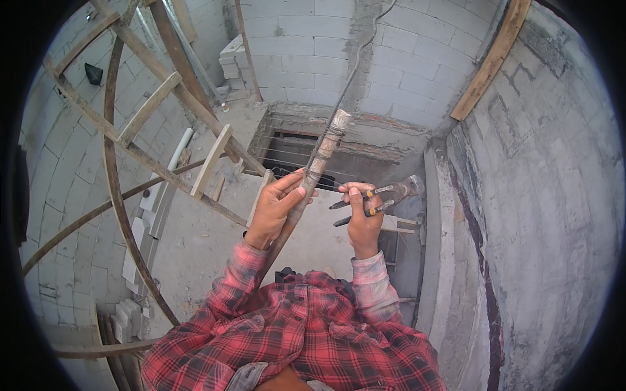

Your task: The person uses pliers to bend a metal rebar rod held in a wooden jig. They repeatedly grip and twist the rod to form a curved shape, then lift the bent rod to inspect it.

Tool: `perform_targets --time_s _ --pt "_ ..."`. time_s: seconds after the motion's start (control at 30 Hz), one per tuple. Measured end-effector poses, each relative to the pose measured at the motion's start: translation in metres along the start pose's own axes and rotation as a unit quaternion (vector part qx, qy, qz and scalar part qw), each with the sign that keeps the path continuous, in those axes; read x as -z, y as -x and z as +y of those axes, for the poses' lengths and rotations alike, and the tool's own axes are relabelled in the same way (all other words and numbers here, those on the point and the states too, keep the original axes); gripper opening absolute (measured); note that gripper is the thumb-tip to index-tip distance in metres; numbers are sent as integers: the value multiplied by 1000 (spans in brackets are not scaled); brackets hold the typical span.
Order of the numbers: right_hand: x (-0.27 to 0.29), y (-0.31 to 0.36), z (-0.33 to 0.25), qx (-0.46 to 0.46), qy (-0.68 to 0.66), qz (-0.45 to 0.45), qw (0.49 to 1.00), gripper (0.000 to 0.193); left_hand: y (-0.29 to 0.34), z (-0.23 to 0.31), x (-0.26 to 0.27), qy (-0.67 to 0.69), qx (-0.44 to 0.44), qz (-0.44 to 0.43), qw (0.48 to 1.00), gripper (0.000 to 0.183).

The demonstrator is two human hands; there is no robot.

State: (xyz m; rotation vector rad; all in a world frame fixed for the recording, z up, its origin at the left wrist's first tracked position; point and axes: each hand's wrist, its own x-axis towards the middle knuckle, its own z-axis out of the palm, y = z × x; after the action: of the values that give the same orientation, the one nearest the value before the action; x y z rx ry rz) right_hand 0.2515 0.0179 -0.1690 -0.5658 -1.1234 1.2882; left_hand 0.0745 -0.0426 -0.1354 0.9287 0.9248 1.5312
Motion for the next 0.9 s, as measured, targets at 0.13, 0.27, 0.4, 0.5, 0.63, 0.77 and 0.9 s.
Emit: perform_targets --time_s 0.13,0.27,0.4,0.5,0.63,0.77,0.9 --pt "4 -3 -7 11 75 -30 997 13 6 -12 -8 -32 -61 52 996 51" --pt "0 -5 -26 48 174 -55 982 12 10 -18 -14 -142 -145 95 975 47" --pt "-8 -11 -52 116 279 -136 944 11 8 -32 -6 -334 -274 115 894 48" --pt "-19 -22 -68 188 333 -220 898 18 8 -27 -13 -394 -319 117 854 55" --pt "-39 -36 -81 266 340 -276 859 27 11 -24 -23 -412 -315 111 848 62" --pt "-51 -46 -96 299 410 -323 799 27 15 -20 -22 -417 -275 107 860 59" --pt "-55 -54 -105 324 406 -344 782 27 13 -13 -18 -428 -314 120 839 61"
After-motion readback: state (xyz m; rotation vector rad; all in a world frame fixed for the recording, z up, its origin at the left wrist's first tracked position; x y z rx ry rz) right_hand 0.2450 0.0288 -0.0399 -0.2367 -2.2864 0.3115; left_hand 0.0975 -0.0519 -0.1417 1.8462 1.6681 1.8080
